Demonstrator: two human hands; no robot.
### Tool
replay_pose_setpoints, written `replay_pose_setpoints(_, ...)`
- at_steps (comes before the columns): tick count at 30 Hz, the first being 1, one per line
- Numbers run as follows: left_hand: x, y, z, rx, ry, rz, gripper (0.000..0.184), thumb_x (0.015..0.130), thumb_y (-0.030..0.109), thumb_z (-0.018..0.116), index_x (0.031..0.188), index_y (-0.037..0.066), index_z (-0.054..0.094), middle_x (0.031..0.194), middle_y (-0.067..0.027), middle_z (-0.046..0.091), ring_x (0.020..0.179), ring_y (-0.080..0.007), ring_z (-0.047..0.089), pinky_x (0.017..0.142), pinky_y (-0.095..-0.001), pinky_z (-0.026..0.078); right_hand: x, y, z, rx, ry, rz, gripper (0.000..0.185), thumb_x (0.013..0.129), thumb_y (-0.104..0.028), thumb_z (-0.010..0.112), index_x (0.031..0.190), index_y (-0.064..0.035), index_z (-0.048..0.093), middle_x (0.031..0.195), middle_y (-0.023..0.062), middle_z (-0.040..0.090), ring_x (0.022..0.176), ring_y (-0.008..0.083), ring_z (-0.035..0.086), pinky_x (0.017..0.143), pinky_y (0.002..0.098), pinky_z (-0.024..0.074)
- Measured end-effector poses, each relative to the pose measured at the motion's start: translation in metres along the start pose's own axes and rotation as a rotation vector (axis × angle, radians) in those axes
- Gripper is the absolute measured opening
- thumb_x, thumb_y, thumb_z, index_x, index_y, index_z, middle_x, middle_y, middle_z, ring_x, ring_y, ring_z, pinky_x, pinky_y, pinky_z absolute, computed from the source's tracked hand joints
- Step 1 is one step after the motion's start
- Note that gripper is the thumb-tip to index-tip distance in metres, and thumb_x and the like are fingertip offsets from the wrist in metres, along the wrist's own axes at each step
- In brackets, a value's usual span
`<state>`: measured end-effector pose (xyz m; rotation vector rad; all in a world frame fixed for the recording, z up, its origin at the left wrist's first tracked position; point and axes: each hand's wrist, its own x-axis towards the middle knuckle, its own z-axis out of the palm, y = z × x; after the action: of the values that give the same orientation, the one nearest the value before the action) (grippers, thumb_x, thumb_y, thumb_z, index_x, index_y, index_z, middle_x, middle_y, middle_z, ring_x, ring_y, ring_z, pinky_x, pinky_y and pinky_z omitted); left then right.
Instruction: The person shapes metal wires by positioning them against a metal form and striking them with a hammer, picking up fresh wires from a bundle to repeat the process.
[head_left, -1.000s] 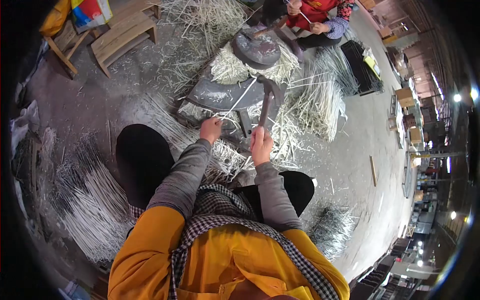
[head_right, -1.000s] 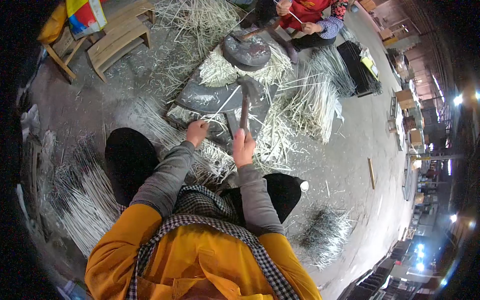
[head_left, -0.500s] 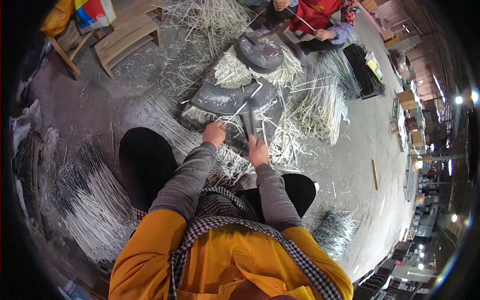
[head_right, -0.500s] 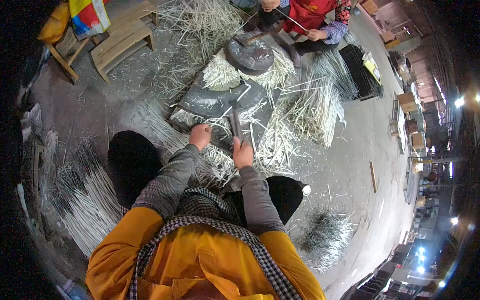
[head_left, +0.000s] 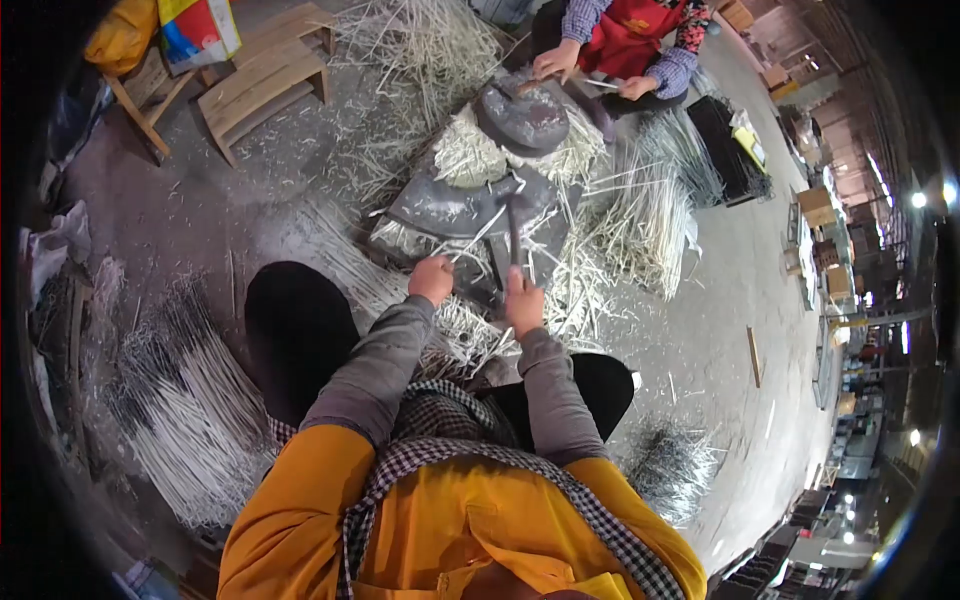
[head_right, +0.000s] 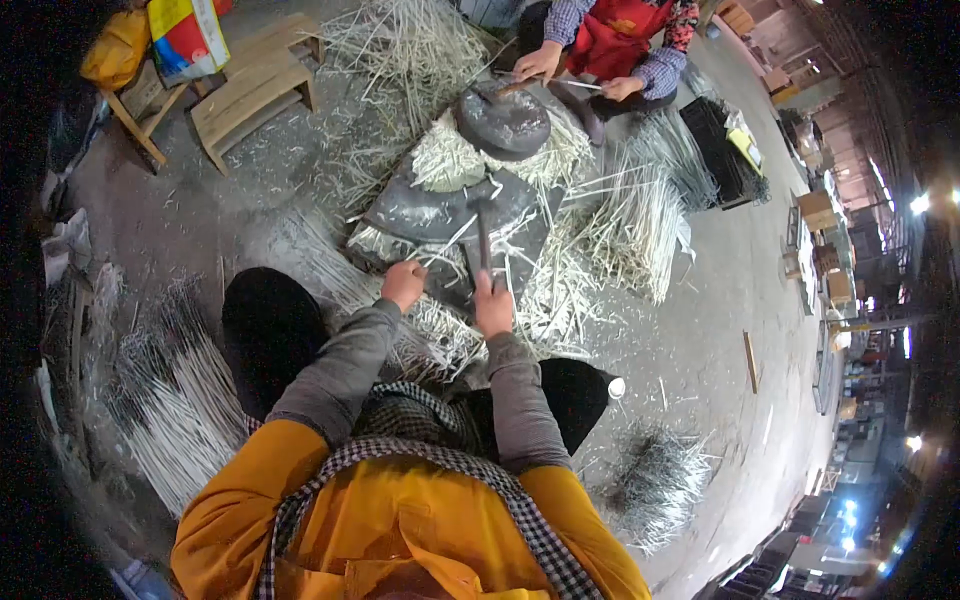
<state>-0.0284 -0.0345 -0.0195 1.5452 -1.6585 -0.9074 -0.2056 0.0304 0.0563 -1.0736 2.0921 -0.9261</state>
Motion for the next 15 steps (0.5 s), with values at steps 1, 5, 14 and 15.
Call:
replay_pose_setpoints(1, 0.001, -0.001, -0.002, 0.003, -0.041, -0.023, 0.025, 0.081, 0.024, 0.062, 0.072, 0.0, 0.057, 0.07, -0.0229, 0.055, 0.07, -0.0439, 0.052, 0.06, -0.0482, 0.041, -0.004, -0.001, 0.0, -0.002, -0.004, 0.011, 0.058, 0.09, -0.05, 0.048, 0.077, 0.0048, 0.062, 0.062, 0.0109, 0.059, 0.056, 0.0197, 0.057, 0.052, 0.0372, 0.044)
replay_pose_setpoints(5, 0.005, 0.003, -0.005, -0.002, -0.134, -0.04, 0.025, 0.081, 0.025, 0.062, 0.073, 0.001, 0.058, 0.072, -0.0219, 0.056, 0.071, -0.0431, 0.053, 0.062, -0.0492, 0.041, -0.002, -0.01, -0.003, 0.291, 0.134, -0.229, 0.055, 0.09, -0.048, 0.049, 0.075, 0.0036, 0.06, 0.061, 0.0093, 0.058, 0.055, 0.0173, 0.054, 0.051, 0.035, 0.0423)
replay_pose_setpoints(14, -0.004, -0.006, -0.014, -0.14, -0.224, -0.12, 0.026, 0.082, 0.027, 0.061, 0.076, 0.001, 0.06, 0.072, -0.0211, 0.058, 0.071, -0.0425, 0.054, 0.062, -0.0482, 0.042, -0.003, -0.003, -0.005, 0.042, 0.058, -0.103, 0.055, 0.09, -0.045, 0.048, 0.079, 0.0077, 0.059, 0.077, 0.0263, 0.062, 0.07, 0.04, 0.059, 0.064, 0.0469, 0.0434)
replay_pose_setpoints(15, -0.002, -0.002, -0.017, -0.204, -0.28, -0.152, 0.027, 0.082, 0.027, 0.061, 0.076, 0.001, 0.06, 0.072, -0.0213, 0.058, 0.071, -0.0425, 0.054, 0.061, -0.0478, 0.042, -0.011, -0.025, -0.01, 0.151, 0.083, -0.143, 0.054, 0.09, -0.044, 0.049, 0.078, 0.0075, 0.059, 0.077, 0.0267, 0.061, 0.07, 0.041, 0.059, 0.064, 0.0473, 0.0431)
